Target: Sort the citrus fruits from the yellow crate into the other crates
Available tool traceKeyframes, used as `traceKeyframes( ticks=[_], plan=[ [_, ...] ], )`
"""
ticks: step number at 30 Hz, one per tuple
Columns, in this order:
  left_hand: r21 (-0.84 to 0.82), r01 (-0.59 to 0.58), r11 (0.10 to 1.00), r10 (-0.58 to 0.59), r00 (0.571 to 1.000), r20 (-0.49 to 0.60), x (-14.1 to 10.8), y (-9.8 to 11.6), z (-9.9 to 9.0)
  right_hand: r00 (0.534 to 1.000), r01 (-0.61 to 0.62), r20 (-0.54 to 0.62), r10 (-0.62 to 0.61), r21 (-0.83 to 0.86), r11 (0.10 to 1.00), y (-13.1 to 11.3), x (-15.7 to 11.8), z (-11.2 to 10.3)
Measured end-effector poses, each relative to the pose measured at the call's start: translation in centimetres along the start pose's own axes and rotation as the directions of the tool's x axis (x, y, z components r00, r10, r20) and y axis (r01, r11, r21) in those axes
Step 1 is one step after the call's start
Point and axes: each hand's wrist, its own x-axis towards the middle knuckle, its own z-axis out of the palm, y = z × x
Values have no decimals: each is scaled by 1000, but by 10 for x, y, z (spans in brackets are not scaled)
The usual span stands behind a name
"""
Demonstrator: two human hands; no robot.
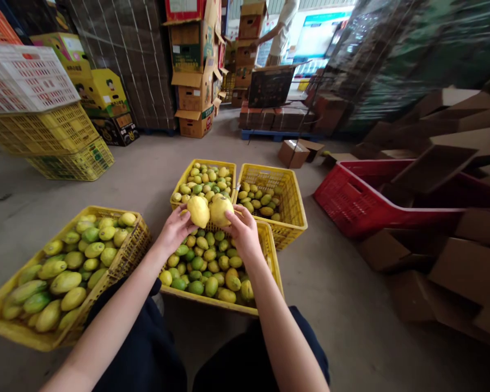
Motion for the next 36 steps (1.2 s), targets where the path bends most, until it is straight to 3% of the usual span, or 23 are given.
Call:
traceKeyframes(
  ticks=[6, 11, 16, 24, 29, 36],
  plan=[
    [-41, 89, 995, -92, 992, -85, 1, -7, 6, 997, -56, 41, 63, -138, 989, 9, -3, 0],
    [-88, 131, 987, -136, 989, -50, 3, -16, 9, 987, -108, 95, 130, -209, 972, 24, -9, 8],
    [-51, 2, 999, -4, 999, -40, 1, -19, 4, 992, -66, 85, 88, -234, 970, 35, -11, 12],
    [16, -7, 1000, 8, 1000, -26, 0, -25, 7, 986, -155, 39, 160, -105, 982, 36, -12, 19],
    [-96, 102, 990, -115, 982, -149, 2, -21, 12, 979, -191, 73, 188, 29, 981, 32, -13, 23],
    [-210, 161, 964, -199, 965, -172, 7, -13, 10, 957, -242, 184, 224, 81, 967, 24, -9, 18]
  ],
)
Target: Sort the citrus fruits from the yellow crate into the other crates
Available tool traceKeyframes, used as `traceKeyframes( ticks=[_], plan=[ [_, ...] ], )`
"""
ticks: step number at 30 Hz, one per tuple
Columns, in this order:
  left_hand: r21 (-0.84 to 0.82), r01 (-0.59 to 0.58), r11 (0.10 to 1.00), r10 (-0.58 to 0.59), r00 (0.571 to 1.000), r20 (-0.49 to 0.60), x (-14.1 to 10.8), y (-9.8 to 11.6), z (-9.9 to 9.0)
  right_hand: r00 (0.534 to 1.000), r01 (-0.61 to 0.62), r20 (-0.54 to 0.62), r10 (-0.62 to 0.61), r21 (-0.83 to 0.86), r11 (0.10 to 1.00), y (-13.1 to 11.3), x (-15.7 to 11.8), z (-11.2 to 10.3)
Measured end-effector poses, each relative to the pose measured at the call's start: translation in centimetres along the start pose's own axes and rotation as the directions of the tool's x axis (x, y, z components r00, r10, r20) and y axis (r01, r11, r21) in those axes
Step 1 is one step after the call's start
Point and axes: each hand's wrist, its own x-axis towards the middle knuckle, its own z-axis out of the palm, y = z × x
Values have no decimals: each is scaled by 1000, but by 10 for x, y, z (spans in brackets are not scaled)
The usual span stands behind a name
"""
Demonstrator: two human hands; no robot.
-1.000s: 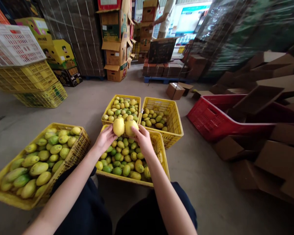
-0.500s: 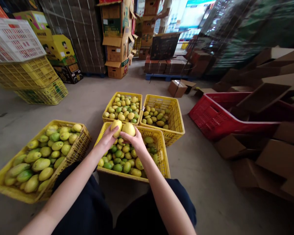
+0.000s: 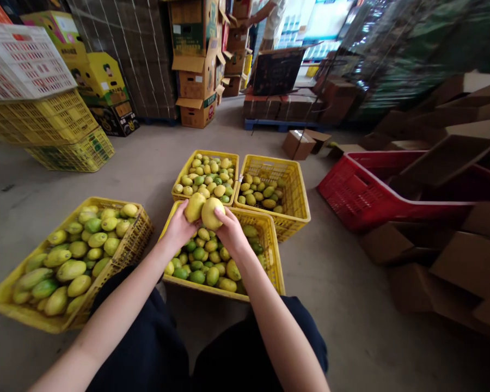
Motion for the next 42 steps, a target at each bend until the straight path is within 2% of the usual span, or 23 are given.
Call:
traceKeyframes(
  ticks=[3, 7, 14, 16, 19, 24, 34, 42],
  plan=[
    [-28, -12, 1000, 13, 999, 41, 0, 8, -1, 1000, -2, -28, 4, 61, 998, -6, 3, -5],
    [-74, -44, 996, 53, 992, 118, -3, 19, -3, 995, -70, -68, 79, 124, 990, -12, 6, -10],
    [26, 19, 999, -21, 995, 101, -9, 17, -1, 989, -108, -85, 117, 101, 989, -8, 3, -6],
    [89, 7, 996, -18, 992, 121, -9, 13, -2, 994, -66, -84, 70, 53, 996, -6, 1, -3],
    [190, -83, 978, 42, 977, 211, -8, 9, -5, 995, 52, -82, -56, -49, 997, -3, -3, 2],
    [311, -189, 931, 96, 953, 288, -10, 6, -8, 973, 210, -58, -221, -162, 964, -2, -6, 3],
    [358, -250, 900, 120, 930, 348, -13, 7, -7, 932, 362, 116, -344, -235, 902, 1, -8, -3],
    [355, -249, 901, 117, 928, 354, -13, 6, -8, 932, 362, 90, -351, -229, 904, 0, -9, -1]
  ],
)
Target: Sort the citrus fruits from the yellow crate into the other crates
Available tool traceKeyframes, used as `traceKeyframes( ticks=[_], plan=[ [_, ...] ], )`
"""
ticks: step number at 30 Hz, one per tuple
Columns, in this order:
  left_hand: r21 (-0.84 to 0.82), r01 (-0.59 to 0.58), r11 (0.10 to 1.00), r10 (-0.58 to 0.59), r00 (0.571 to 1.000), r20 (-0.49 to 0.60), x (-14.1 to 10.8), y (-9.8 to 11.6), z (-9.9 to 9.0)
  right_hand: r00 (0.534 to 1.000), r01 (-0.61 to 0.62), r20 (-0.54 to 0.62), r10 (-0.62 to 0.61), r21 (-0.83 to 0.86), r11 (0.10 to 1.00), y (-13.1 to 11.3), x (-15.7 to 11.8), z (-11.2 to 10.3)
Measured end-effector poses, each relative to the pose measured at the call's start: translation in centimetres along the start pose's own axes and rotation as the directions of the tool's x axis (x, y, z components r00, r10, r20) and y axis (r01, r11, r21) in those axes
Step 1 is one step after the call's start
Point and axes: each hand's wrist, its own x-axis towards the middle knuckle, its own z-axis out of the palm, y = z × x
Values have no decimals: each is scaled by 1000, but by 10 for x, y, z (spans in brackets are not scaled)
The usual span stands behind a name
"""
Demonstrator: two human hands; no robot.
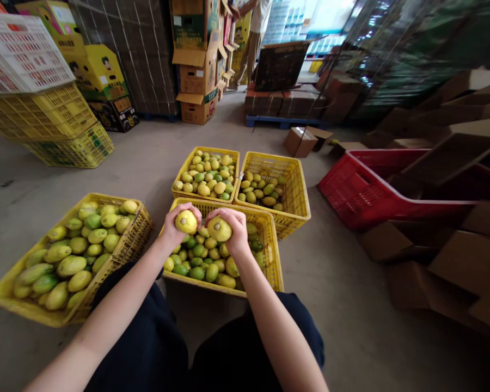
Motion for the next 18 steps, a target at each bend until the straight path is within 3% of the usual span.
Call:
traceKeyframes(
  ticks=[10, 14, 18],
  plan=[
    [-32, 18, 999, -19, 1000, -13, 2, 0, 1, 1000, -24, -13, 25, 24, 999, 0, 1, 1],
    [-217, 173, 961, -209, 966, -155, 8, 3, 1, 954, -248, -128, 272, 175, 953, 2, 7, 2],
    [-449, 194, 872, -323, 918, -231, 12, 5, -1, 868, -409, -94, 487, 419, 811, 1, 13, -2]
  ],
)
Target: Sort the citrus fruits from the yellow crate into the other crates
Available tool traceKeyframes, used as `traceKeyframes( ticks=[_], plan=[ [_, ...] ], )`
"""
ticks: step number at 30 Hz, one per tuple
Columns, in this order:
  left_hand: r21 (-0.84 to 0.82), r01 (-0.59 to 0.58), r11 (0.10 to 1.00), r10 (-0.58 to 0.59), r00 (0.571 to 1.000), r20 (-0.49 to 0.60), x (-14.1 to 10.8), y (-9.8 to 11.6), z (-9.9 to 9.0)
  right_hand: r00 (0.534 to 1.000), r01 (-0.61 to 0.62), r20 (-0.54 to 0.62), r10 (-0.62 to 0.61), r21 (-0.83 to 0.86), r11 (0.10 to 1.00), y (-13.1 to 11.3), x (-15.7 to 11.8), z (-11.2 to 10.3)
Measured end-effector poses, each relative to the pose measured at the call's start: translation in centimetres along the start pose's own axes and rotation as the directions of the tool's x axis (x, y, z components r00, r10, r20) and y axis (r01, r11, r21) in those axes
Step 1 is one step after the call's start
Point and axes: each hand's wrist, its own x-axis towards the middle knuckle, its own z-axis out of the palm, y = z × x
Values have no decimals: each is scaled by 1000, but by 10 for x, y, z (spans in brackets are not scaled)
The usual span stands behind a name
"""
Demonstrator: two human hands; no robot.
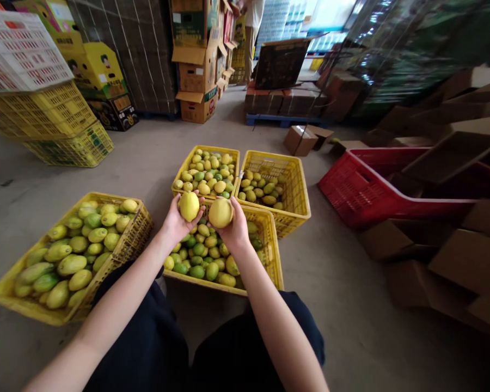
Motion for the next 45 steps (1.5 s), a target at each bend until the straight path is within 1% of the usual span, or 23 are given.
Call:
traceKeyframes(
  ticks=[3, 5, 8, 10, 12, 14, 15, 16, 17, 19, 21, 22, 24, 25, 27, 29, 31, 33, 35, 37, 40, 42, 45],
  plan=[
    [-104, 64, 993, -65, 998, -12, 2, 0, -1, 989, -137, -33, 143, 141, 980, -4, 2, -1],
    [-121, 75, 990, -77, 997, -5, 3, -2, -1, 980, -168, -70, 185, 201, 965, -5, 3, -1],
    [-85, 58, 995, -59, 998, -9, 4, -4, -1, 971, -190, -97, 220, 253, 949, -4, 5, -1],
    [-45, 56, 997, -57, 998, -16, 7, -5, -4, 967, -199, -102, 234, 271, 942, -3, 5, -2],
    [38, 56, 998, -55, 998, -21, 12, -8, -9, 966, -193, -119, 231, 270, 943, -4, 6, -3],
    [237, 70, 969, -63, 997, -38, 18, -15, -18, 963, -176, -155, 222, 263, 949, -8, 5, -5],
    [354, 93, 931, -79, 995, -55, 21, -20, -23, 961, -162, -177, 214, 268, 950, -12, 5, -6],
    [474, 132, 870, -107, 991, -80, 23, -27, -29, 958, -147, -198, 206, 279, 949, -16, 5, -7],
    [552, 184, 813, -149, 983, -108, 26, -35, -36, 956, -127, -216, 196, 294, 947, -21, 5, -9],
    [658, 303, 689, -254, 952, -173, 31, -51, -52, 955, -87, -240, 173, 330, 940, -32, 4, -12],
    [762, 396, 512, -315, 912, -262, 39, -61, -67, 958, -65, -238, 159, 359, 931, -43, 4, -17],
    [800, 400, 447, -299, 910, -288, 45, -63, -73, 960, -57, -234, 152, 368, 928, -48, 3, -20],
    [867, 364, 341, -222, 927, -301, 65, -58, -79, 961, -20, -249, 122, 378, 926, -56, 3, -25],
    [891, 332, 310, -174, 941, -290, 80, -51, -77, 957, 3, -269, 106, 376, 927, -59, 3, -28],
    [926, 263, 272, -82, 965, -250, 115, -32, -64, 947, 22, -305, 99, 369, 929, -63, 4, -32],
    [948, 186, 260, 11, 981, -196, 154, -10, -40, 945, -1, -305, 123, 371, 928, -65, 6, -35],
    [965, 66, 255, 121, 988, -99, 190, 10, -13, 945, -21, -296, 141, 376, 927, -66, 8, -37],
    [971, -63, 230, 240, 971, 6, 216, 24, 10, 944, -19, -299, 139, 371, 928, -65, 10, -39],
    [973, -143, 181, 331, 941, 77, 229, 28, 23, 947, -21, -291, 135, 363, 931, -64, 12, -41],
    [979, -167, 115, 370, 922, 114, 230, 25, 23, 953, -29, -272, 135, 361, 932, -62, 13, -43],
    [991, -136, -17, 336, 932, 133, 213, 14, 6, 958, -41, -252, 139, 360, 932, -60, 13, -45],
    [987, -110, -114, 255, 957, 136, 191, 9, -10, 962, -48, -234, 138, 354, 934, -59, 12, -45],
    [970, -108, -220, 69, 990, 126, 147, 8, -30, 963, -61, -226, 149, 356, 933, -55, 9, -42]
  ],
)
